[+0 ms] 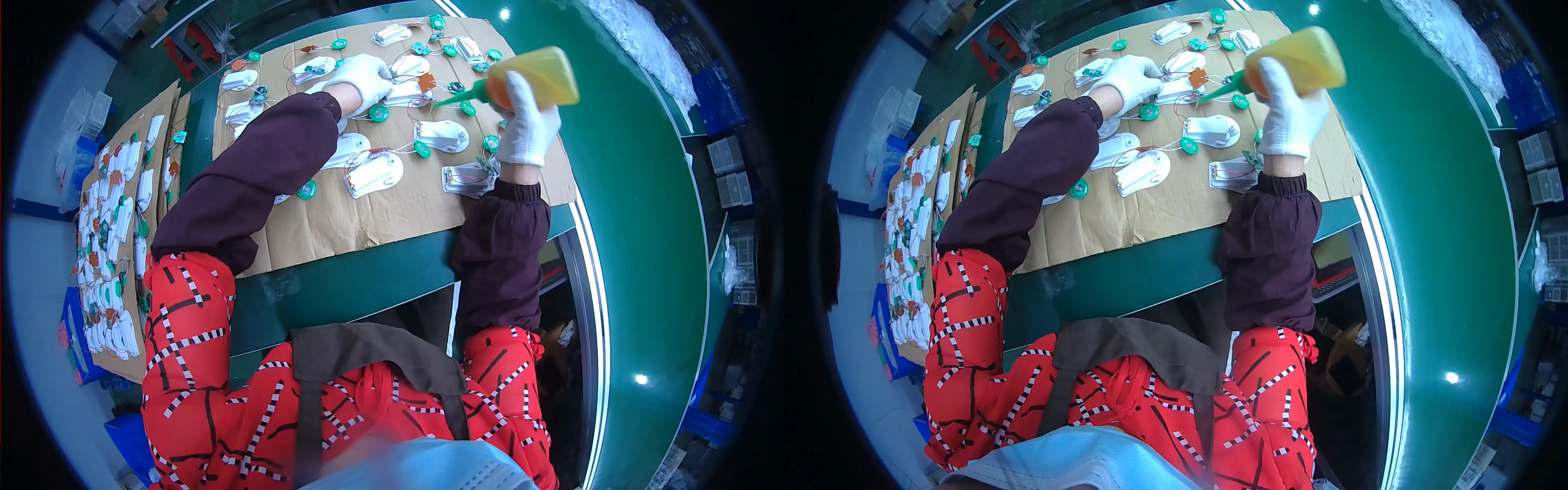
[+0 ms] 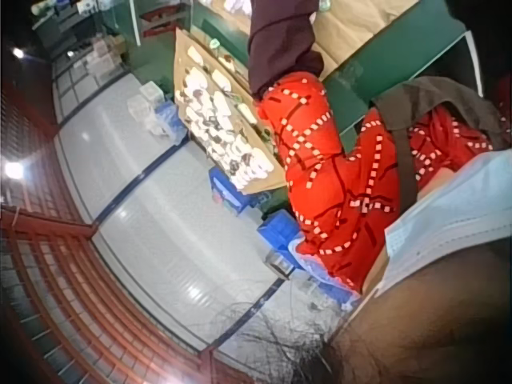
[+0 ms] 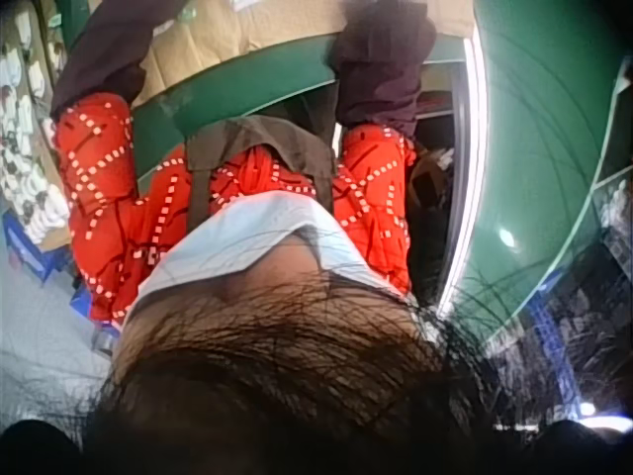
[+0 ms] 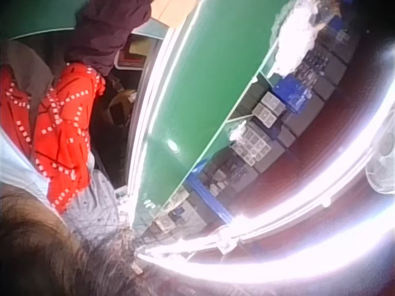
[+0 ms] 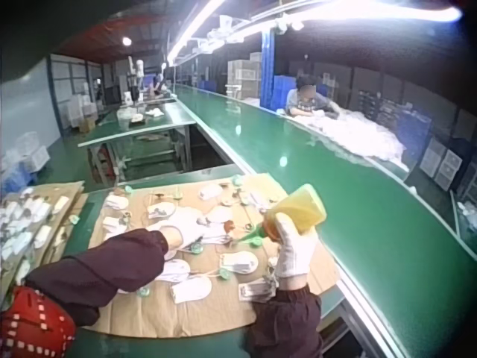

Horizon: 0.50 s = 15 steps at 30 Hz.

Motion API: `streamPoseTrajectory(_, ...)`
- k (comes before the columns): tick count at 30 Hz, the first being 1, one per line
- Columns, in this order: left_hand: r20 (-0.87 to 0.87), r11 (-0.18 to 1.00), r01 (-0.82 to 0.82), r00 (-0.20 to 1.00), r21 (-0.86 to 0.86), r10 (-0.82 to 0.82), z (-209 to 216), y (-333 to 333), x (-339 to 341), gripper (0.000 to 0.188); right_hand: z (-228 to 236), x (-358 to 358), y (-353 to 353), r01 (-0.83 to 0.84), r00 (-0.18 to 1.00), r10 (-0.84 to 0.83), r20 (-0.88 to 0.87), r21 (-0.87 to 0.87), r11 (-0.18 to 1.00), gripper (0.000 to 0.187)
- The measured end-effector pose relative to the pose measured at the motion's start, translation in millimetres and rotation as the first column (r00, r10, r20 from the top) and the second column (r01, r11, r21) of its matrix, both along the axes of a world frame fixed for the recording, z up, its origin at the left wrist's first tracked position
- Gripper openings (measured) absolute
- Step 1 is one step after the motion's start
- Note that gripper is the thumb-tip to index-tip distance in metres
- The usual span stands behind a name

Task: Applying liquid from a squeeze bottle to small white and green plastic components on a workbench.

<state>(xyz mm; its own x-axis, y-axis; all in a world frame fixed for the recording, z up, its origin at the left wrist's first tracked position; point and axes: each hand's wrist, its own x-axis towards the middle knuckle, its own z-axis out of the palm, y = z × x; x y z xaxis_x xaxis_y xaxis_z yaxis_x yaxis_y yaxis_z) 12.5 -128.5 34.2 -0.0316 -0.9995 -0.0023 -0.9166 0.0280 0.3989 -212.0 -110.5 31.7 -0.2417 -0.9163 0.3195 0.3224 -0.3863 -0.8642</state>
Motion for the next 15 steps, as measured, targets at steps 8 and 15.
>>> streamPoseTrajectory(8,-0.131,0.995,-0.064,0.989,0.079,0.074,-4,-5,8,0.021,-5,-31,-8,-0.193,0.566,0.295,0.769,-0.225,0.955,0.040)
streamPoseTrajectory(15,-0.210,0.993,-0.073,0.973,0.093,0.091,-5,-7,10,0.019,4,-5,0,-0.253,0.831,0.346,0.436,-0.256,0.933,0.039)
